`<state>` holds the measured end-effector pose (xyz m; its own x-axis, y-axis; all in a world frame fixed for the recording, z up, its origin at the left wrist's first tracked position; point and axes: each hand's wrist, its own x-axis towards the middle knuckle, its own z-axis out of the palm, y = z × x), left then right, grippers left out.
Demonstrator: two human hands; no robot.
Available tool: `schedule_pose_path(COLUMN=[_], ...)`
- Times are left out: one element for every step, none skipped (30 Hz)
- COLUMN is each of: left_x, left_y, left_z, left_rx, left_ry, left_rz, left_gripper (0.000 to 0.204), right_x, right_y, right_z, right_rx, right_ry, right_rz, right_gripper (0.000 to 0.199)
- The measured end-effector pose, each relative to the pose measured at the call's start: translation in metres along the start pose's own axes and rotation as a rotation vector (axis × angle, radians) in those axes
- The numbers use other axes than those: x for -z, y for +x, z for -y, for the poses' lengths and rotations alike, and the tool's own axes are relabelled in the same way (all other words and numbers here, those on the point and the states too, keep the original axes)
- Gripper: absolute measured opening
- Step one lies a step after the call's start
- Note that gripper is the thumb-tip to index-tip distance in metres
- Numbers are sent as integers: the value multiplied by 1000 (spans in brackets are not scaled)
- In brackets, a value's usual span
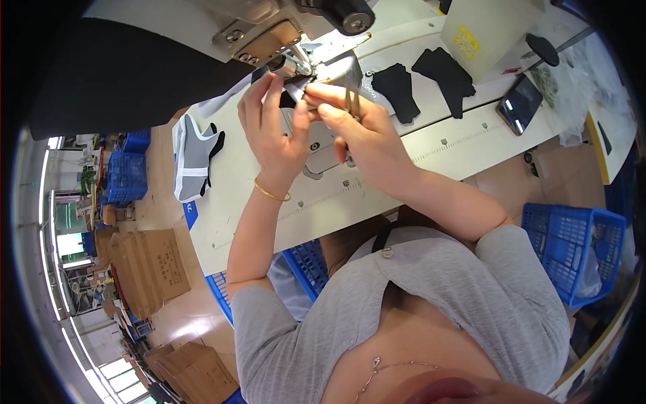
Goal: The person aligns shoe upper components, stitches them together using a sewing machine, and trims threads and edges with thread snips.
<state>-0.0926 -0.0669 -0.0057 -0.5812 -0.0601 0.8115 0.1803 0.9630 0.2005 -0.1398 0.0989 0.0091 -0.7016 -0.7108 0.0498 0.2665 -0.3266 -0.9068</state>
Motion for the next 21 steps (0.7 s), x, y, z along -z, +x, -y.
schedule_pose_path(left_x=[-1, -2, -2, -3, -6, -10, -15, -16, -19, -22, -19, -23, -27, -31, -29, -29, -33, -35, -37, -37, -36], left_y=[-2, -5, -8, -10, -11, -11, -12, -12, -10, -7, -5, -5, -8, -10, -10, -8, -8, -6, -2, 2, 5], left_z=[4, 8, 10, 12, 12, 10, 10, 9, 7, 4, 3, 0, -5, -8, -8, -9, -10, -10, -7, -5, -4], left_rx=[-85, -170, -188, -184, -177, -169, -151, -148, -105, -64, -95, -105, -71, -36, -45, 43, 134, 228, 226, 223, 347], left_ry=[45, 89, 143, 152, 169, 182, 120, 122, 69, 14, -22, -48, -61, -76, -65, -86, -125, -157, -95, -30, -119], left_rz=[-16, -31, -35, -39, -60, -79, -83, -82, -46, -8, 23, 32, 5, -20, -23, -43, -79, -118, -122, -128, -102], left_gripper=[41, 48, 58, 58, 60, 63, 65, 65, 63, 61, 56, 56, 54, 51, 49, 45, 40, 35, 31, 27, 22], right_x=[3, 6, 9, 14, 20, 25, 28, 30, 34, 38, 39, 41, 42, 43, 43, 42, 40, 38, 36, 35, 37], right_y=[-2, -6, -8, -11, -15, -19, -20, -22, -23, -25, -27, -29, -33, -33, -31, -30, -30, -30, -30, -29, -30], right_z=[-4, -11, -16, -17, -18, -19, -21, -23, -23, -22, -21, -21, -22, -23, -23, -24, -23, -23, -24, -24, -25], right_rx=[2, 135, 267, 266, 289, 311, 296, 293, 263, 233, 234, 190, 143, 142, 152, 160, 119, 119, 144, 169, 215], right_ry=[0, -38, -76, -76, -129, -183, -158, -159, -167, -174, -176, -152, -127, -130, -146, -161, -160, -166, -189, -213, -266], right_rz=[5, -42, -85, -75, -78, -86, -75, -73, -50, -30, -45, -40, -42, -80, -57, -33, -43, -75, -43, -9, 9], right_gripper=[32, 31, 31, 31, 30, 29, 29, 29, 28, 28, 28, 27, 26, 26, 25, 23, 22, 22, 21, 20, 19])
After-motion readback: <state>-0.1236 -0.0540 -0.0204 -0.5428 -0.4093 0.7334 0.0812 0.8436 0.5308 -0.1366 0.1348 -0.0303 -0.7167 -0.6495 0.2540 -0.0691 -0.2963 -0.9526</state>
